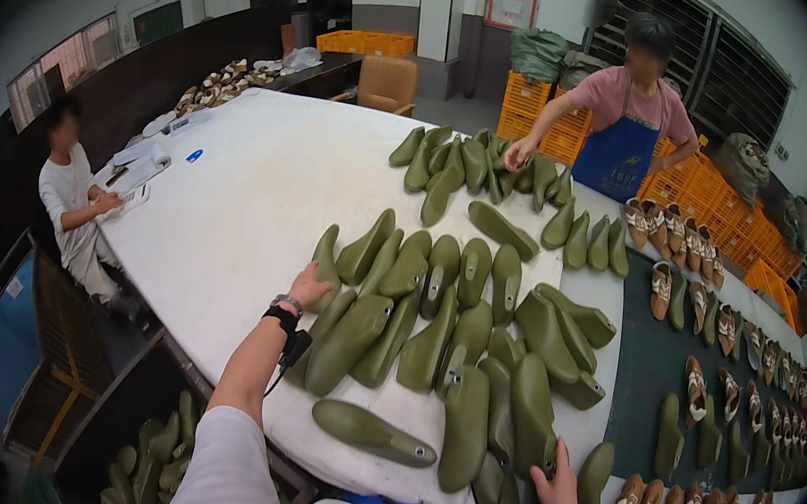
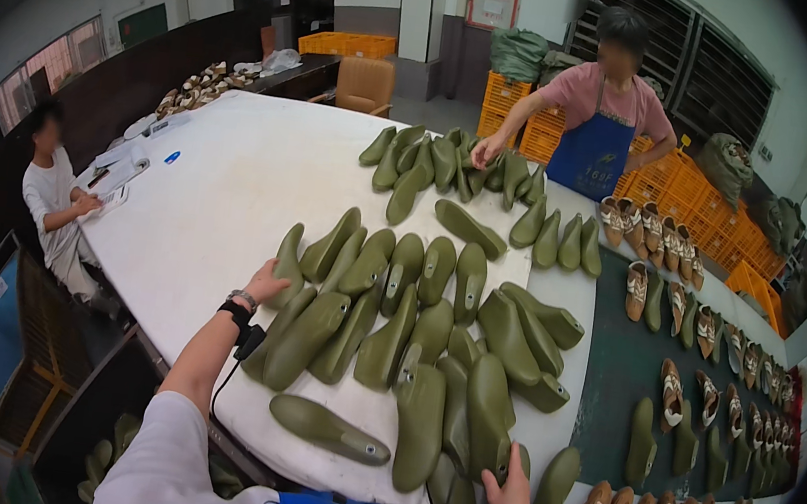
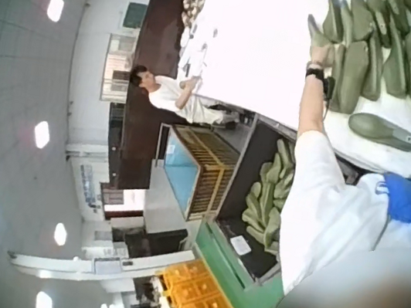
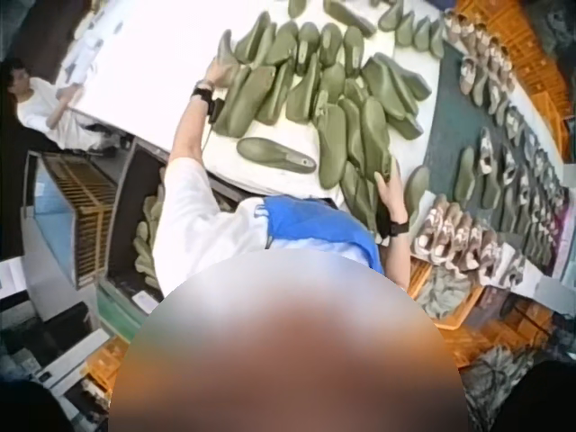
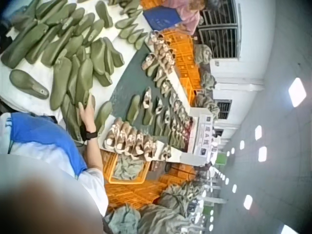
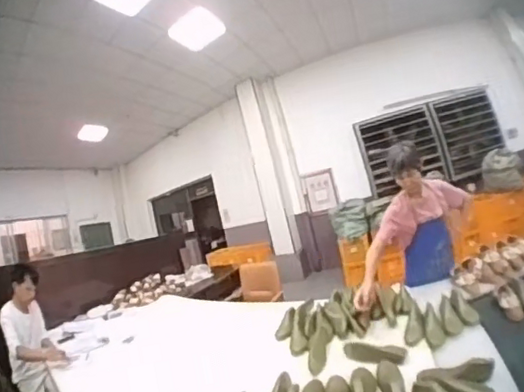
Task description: The person removes brown and white shoes from a large sack and places them into a yellow crate. They then pick up green shoe lasts from a table and place them into the shoes. The person continues to handle shoes and lasts, arranging them on the table and in the crate.
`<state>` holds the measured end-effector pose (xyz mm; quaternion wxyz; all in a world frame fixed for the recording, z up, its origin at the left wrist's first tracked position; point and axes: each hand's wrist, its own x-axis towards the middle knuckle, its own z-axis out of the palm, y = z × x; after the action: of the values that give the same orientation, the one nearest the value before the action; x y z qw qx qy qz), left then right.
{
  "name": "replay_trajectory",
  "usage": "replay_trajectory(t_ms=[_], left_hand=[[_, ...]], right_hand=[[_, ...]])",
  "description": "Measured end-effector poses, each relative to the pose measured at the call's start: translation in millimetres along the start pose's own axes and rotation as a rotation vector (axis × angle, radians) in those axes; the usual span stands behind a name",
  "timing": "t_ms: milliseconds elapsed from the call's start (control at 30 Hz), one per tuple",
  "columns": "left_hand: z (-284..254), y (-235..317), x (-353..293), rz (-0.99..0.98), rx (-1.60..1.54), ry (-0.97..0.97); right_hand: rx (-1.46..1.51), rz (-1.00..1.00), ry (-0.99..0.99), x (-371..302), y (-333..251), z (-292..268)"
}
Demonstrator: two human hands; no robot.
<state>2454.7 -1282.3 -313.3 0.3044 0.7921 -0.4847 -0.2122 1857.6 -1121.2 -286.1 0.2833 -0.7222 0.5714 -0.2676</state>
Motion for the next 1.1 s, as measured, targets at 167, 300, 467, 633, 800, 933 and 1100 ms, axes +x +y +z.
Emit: replay_trajectory(t_ms=[167, 300, 467, 633, 800, 933, 1100], left_hand=[[12, -46, 97, -0.142, 0.159, -0.014], [43, -28, 154, -0.228, 0.38, -0.092], [71, 31, 187, -0.274, 0.543, -0.309], [76, 61, 192, -0.28, 0.626, -0.378], [79, 45, 161, -0.14, 0.653, -0.42], [79, 30, 113, -0.079, 0.65, -0.44], [83, 27, 48, -0.029, 0.601, -0.499]], right_hand=[[-0.08, 0.119, -0.037, 16, -8, 2], [-0.096, 0.166, -0.007, 27, -27, 2], [-0.079, 0.342, -0.07, 39, -38, 3], [-0.127, 0.476, -0.08, 44, -36, 6], [-0.128, 0.506, -0.039, 43, -29, 9], [-0.027, 0.491, 0.014, 40, -20, 8], [0.024, 0.486, 0.075, 34, -7, 10]])
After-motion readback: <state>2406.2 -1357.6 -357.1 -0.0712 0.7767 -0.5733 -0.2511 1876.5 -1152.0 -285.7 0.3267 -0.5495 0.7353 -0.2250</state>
